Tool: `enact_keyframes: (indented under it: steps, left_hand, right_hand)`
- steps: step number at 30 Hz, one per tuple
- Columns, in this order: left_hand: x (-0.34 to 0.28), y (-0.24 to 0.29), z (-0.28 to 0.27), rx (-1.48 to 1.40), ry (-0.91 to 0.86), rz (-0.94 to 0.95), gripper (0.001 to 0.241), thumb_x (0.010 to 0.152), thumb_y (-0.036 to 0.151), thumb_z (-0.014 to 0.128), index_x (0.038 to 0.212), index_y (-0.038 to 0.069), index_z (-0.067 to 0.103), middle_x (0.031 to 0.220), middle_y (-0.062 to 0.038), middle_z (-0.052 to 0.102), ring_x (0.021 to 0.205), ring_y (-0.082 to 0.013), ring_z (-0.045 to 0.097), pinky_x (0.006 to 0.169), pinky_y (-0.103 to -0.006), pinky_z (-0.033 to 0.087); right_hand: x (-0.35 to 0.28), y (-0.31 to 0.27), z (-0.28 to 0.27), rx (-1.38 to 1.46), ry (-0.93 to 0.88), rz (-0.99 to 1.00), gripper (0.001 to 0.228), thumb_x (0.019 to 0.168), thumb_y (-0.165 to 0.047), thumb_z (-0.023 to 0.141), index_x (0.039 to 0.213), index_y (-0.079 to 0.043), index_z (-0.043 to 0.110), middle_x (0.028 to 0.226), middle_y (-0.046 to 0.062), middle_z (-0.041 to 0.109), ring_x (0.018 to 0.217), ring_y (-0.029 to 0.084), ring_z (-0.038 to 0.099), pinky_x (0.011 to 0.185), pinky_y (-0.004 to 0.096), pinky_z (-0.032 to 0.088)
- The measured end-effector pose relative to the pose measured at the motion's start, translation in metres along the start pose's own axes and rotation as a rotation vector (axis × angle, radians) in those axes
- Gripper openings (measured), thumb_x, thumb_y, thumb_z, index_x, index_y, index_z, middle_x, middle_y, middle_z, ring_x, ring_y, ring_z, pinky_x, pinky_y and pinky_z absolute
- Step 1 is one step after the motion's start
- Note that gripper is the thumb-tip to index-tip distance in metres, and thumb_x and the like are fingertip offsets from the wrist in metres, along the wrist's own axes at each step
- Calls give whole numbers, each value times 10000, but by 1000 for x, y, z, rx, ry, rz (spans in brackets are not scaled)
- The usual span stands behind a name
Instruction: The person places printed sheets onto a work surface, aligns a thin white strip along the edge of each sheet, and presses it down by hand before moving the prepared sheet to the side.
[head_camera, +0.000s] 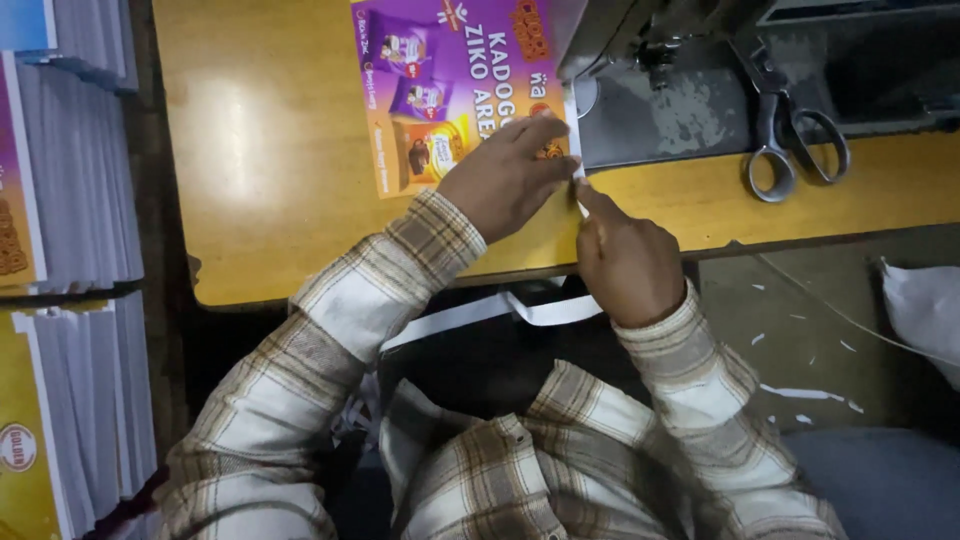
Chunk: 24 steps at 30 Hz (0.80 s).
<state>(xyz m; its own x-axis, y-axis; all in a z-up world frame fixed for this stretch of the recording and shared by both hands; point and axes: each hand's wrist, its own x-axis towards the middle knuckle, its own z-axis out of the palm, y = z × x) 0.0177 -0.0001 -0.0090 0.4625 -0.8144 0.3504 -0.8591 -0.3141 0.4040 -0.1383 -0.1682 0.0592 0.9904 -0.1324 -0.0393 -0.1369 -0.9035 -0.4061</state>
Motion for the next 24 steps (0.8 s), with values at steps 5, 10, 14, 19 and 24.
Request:
enact_keyframes:
  steps: [5, 10, 14, 19, 24]
  left_hand:
    - [12, 8, -28, -63, -18, -27, 206, 1041, 210, 740, 1233, 156, 792, 1303, -151, 602, 1264, -446, 645, 1126, -522, 532]
    - [25, 9, -48, -59, -31, -40, 250, 1036, 164, 769, 1228, 6, 791, 1198, -196, 597, 1017, -380, 676, 827, -518, 609]
    - [27, 2, -48, -43, -2, -8, 243, 1100, 159, 666, 1231, -4, 788, 1213, -226, 607, 981, -395, 692, 808, -529, 613]
    - [32, -2, -52, -37, -21, -41, 247, 1099, 170, 678, 1237, 9, 806, 1258, -253, 652, 1121, -429, 678, 878, -539, 623]
    - [27, -5, -42, 0, 67, 48, 191, 1084, 155, 699, 1173, 11, 785, 1219, -240, 612, 1115, -431, 637, 922, -565, 583]
  right_hand:
    - [15, 4, 5, 25, 19, -36, 505, 1064, -185, 458, 1514, -115, 675, 781, 239, 759, 724, 464, 746, 651, 546, 587]
    - [30, 11, 19, -42, 118, -131, 507, 1020, -153, 547, 1512, -127, 667, 695, 238, 684, 570, 484, 611, 496, 599, 434]
    - [40, 11, 20, -39, 125, -151, 477, 1035, -142, 548, 1482, -67, 695, 726, 245, 711, 571, 467, 635, 487, 582, 446]
    - [50, 10, 17, -12, 113, -122, 433, 1037, -155, 555, 1427, -82, 729, 790, 229, 742, 616, 445, 651, 516, 571, 475]
    - [52, 1, 10, 16, 82, -122, 456, 1039, -153, 500, 1428, -58, 716, 893, 271, 758, 675, 490, 661, 551, 604, 474]
